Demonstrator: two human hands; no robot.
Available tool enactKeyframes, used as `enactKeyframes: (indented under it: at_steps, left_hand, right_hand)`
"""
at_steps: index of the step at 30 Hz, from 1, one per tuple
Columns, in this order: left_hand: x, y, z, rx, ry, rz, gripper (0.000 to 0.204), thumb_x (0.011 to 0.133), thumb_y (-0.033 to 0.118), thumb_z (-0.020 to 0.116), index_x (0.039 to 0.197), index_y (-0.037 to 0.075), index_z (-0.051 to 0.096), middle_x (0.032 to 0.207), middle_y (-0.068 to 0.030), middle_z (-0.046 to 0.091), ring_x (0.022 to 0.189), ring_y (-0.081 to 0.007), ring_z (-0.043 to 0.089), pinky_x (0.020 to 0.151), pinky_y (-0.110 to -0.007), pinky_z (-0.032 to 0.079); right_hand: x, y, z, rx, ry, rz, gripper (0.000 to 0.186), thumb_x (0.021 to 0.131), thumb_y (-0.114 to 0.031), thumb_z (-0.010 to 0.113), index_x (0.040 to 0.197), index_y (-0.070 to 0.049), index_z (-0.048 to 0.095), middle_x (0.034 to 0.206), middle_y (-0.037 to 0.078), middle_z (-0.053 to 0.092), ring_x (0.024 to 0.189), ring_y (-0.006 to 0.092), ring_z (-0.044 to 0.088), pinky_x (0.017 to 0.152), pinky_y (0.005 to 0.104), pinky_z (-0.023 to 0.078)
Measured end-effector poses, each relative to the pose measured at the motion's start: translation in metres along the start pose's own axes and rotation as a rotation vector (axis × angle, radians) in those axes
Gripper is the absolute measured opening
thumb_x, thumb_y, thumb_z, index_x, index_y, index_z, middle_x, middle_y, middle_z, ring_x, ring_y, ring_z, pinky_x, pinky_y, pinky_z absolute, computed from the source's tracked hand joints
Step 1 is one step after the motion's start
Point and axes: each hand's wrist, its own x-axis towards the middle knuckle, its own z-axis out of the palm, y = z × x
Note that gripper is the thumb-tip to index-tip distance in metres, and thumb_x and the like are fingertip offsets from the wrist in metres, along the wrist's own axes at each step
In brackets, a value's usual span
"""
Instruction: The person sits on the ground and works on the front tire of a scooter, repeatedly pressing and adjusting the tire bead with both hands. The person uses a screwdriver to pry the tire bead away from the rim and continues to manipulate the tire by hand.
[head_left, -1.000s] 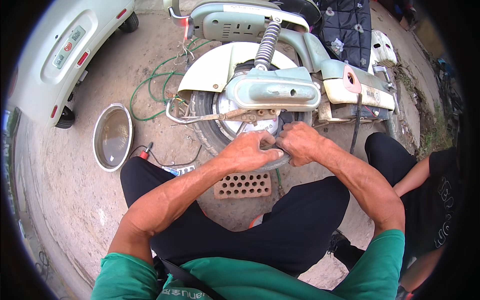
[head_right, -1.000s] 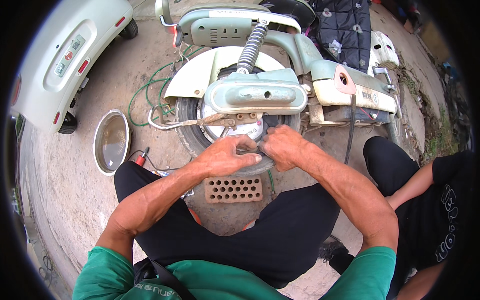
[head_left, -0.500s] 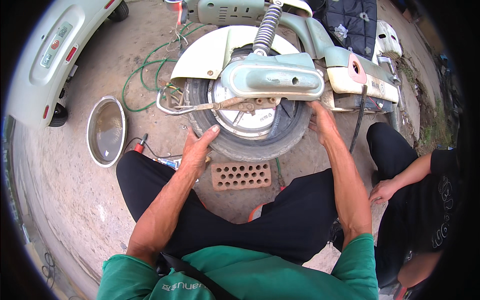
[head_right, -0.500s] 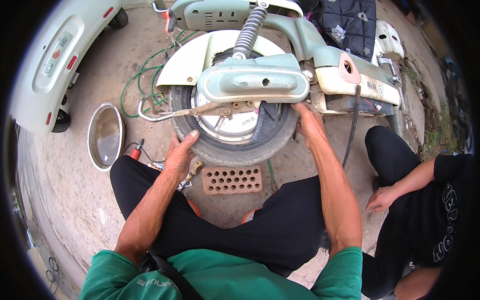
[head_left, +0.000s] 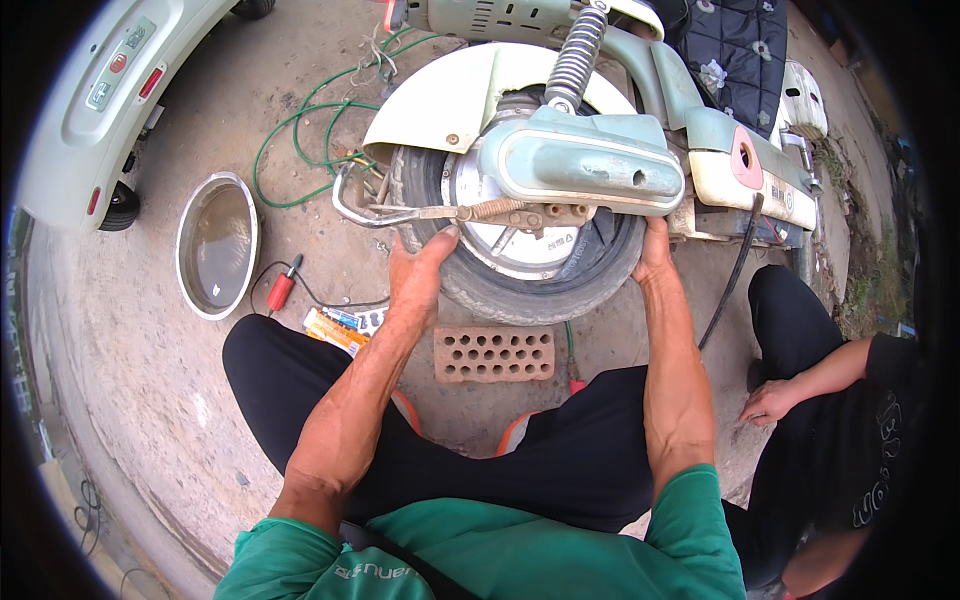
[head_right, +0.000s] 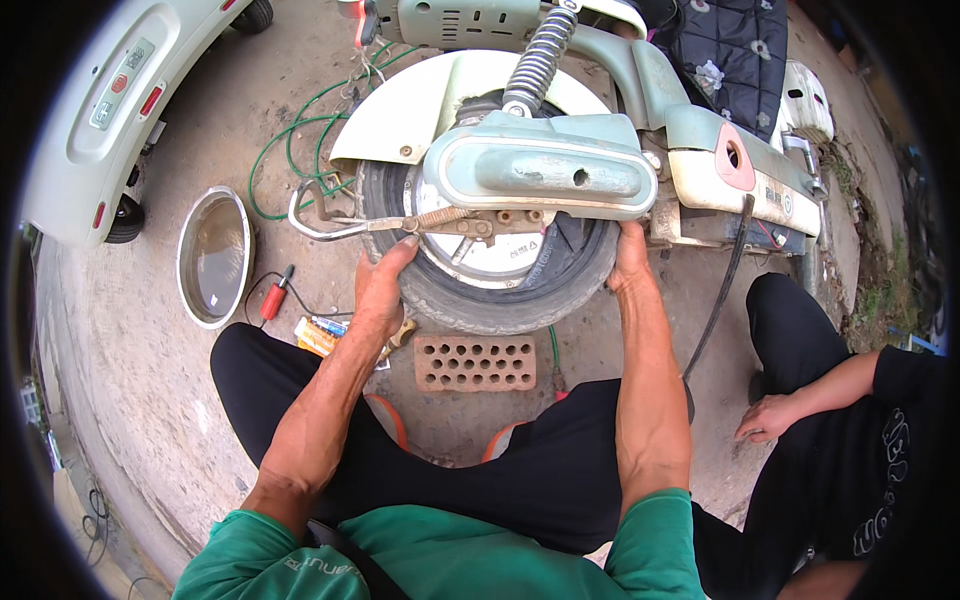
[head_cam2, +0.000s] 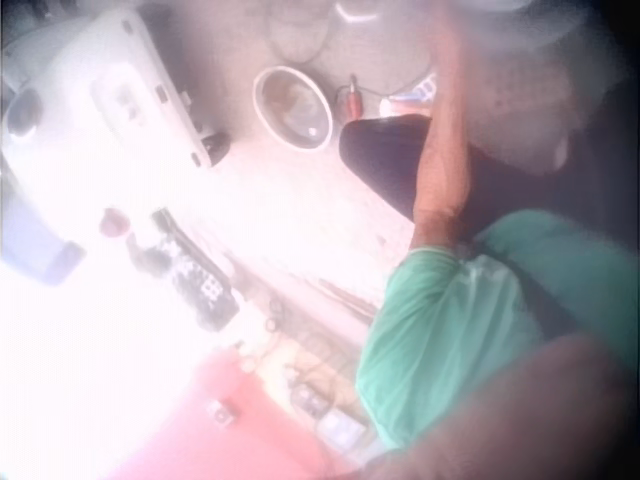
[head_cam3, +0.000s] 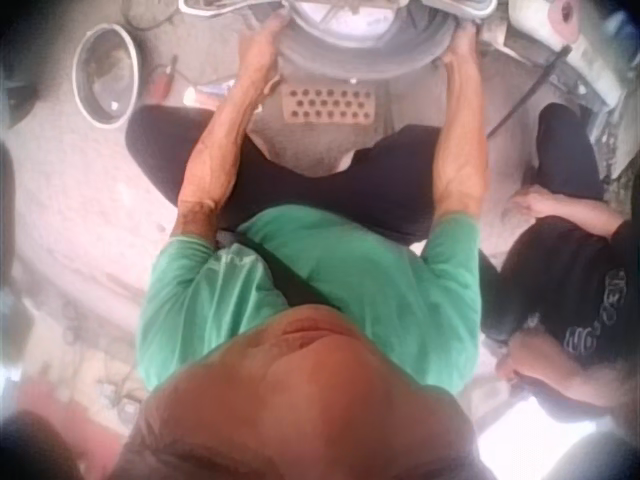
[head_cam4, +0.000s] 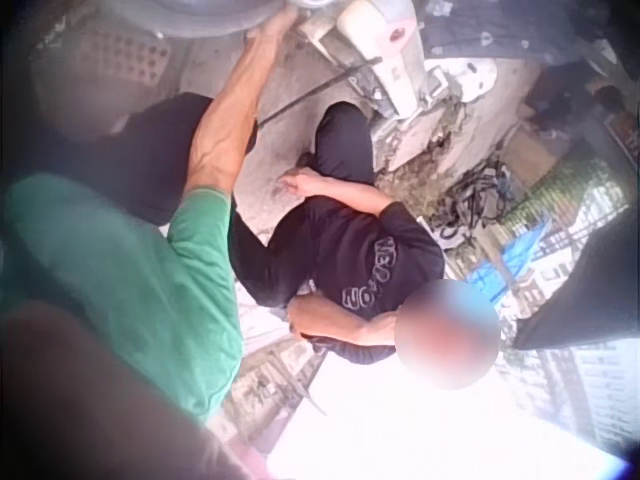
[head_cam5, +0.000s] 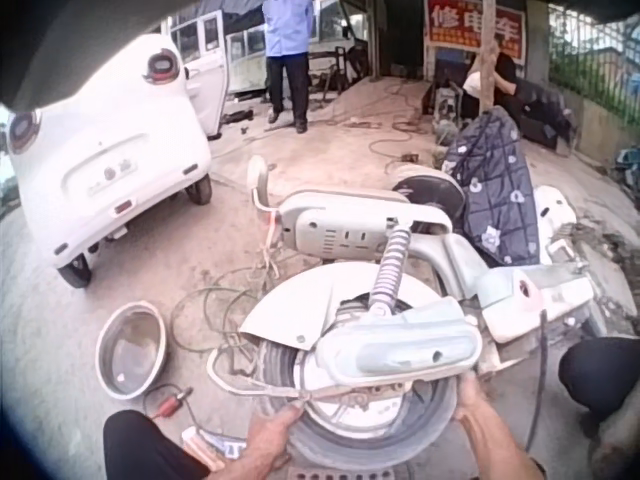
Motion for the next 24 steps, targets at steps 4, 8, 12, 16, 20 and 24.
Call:
enactKeyframes:
  at_steps: [4,8,12,16,20,24]
  left_hand:
    - [0.009,-0.002,-0.003,0.092,0.0,0.115,0.045,0.096,0.014,0.074,0.136,-0.002,0.064,0.125,-0.0138,0.074,0.108,-0.0245,0.073,0.095,-0.04,0.06]
    - [0.028,0.019,-0.007,0.259,-0.074,-0.058,0.04,0.095,0.012,0.074,0.132,-0.004,0.067,0.124,-0.0127,0.074,0.109,-0.0233,0.072,0.096,-0.039,0.059]
    - [0.045,0.018,-0.018,0.264,-0.073,-0.068,0.047,0.093,0.014,0.083,0.132,-0.007,0.07,0.126,-0.0156,0.076,0.116,-0.0235,0.07,0.107,-0.039,0.052]
    - [0.046,0.016,-0.034,0.168,-0.072,-0.089,0.048,0.094,0.013,0.083,0.137,-0.003,0.066,0.135,-0.0157,0.072,0.123,-0.0232,0.067,0.11,-0.04,0.051]
    - [0.017,0.016,-0.014,-0.038,-0.088,-0.093,0.072,0.097,0.012,0.08,0.158,0.0,0.042,0.142,-0.014,0.066,0.133,-0.0261,0.062,0.117,-0.045,0.048]
    - [-0.045,-0.039,0.034,-0.233,0.051,0.063,0.063,0.104,0.02,0.074,0.159,0.006,0.047,0.148,-0.0108,0.064,0.139,-0.0275,0.06,0.121,-0.046,0.047]
  right_hand:
    - [-0.003,0.003,0.008,-0.018,-0.004,-0.03,0.073,0.105,-0.047,0.064,0.158,0.002,0.051,0.158,0.02,0.059,0.141,0.033,0.061,0.121,0.0476,0.049]
    - [-0.021,0.017,0.007,0.053,0.052,-0.103,0.07,0.108,-0.048,0.061,0.159,-0.001,0.05,0.159,0.018,0.058,0.143,0.0322,0.059,0.122,0.0478,0.047]
    - [-0.031,0.035,-0.002,0.134,0.11,-0.036,0.07,0.108,-0.046,0.065,0.161,-0.003,0.049,0.162,0.014,0.055,0.146,0.029,0.054,0.123,0.0453,0.043]
    - [-0.026,0.032,0.012,0.126,0.084,-0.026,0.064,0.108,-0.041,0.064,0.159,-0.003,0.052,0.159,0.014,0.058,0.145,0.0299,0.056,0.122,0.0454,0.044]
    - [-0.024,0.007,0.001,0.165,0.011,0.064,0.062,0.108,-0.042,0.061,0.155,-0.002,0.056,0.155,0.016,0.062,0.14,0.0302,0.061,0.119,0.0461,0.049]
    - [0.02,-0.016,-0.015,0.054,-0.04,0.161,0.071,0.101,-0.057,0.069,0.149,-0.004,0.064,0.149,0.017,0.068,0.133,0.0293,0.067,0.113,0.0495,0.056]
